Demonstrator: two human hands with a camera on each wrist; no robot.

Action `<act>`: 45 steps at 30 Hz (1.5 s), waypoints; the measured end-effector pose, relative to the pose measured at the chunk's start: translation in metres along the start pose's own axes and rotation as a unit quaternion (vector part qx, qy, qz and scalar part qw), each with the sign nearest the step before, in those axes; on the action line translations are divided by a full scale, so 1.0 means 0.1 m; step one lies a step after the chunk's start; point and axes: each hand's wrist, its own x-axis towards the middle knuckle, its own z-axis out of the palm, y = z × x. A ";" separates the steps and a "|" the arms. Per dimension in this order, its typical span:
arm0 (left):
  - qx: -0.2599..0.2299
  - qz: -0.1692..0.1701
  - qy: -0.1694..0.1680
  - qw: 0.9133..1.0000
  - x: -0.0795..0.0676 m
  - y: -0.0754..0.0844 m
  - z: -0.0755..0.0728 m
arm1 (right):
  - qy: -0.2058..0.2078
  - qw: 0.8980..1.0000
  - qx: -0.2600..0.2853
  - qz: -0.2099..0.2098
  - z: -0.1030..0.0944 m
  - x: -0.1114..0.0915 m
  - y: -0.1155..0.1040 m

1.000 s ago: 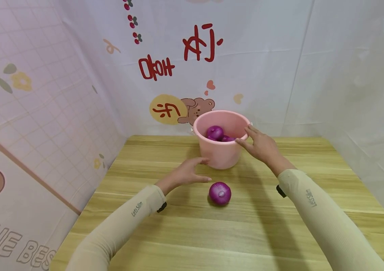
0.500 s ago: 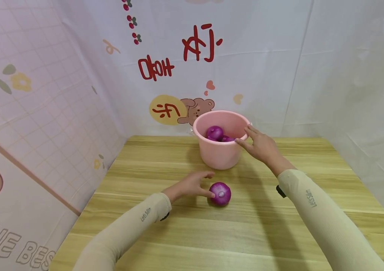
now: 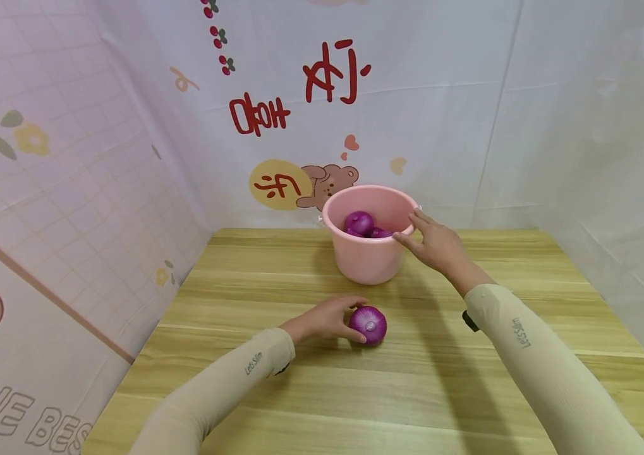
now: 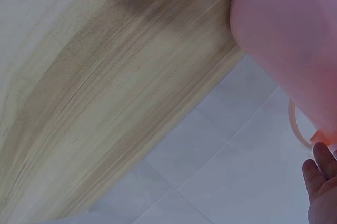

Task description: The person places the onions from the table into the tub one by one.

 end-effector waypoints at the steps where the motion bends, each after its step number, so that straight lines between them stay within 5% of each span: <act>1: 0.001 0.001 -0.001 1.000 0.00 0.01 0.00 | 0.000 1.000 0.000 0.000 0.00 0.00 0.00; 27: -0.036 -0.002 -0.015 0.999 -0.03 0.07 -0.03 | 0.000 1.000 0.000 0.002 -0.02 0.00 -0.02; 38: -0.037 0.003 0.017 0.999 -0.04 0.09 -0.16 | -0.003 1.000 -0.001 0.001 -0.02 0.00 -0.02; 45: -0.056 0.039 0.046 0.997 -0.02 0.18 -0.31 | -0.006 1.000 -0.001 0.000 -0.03 -0.01 -0.03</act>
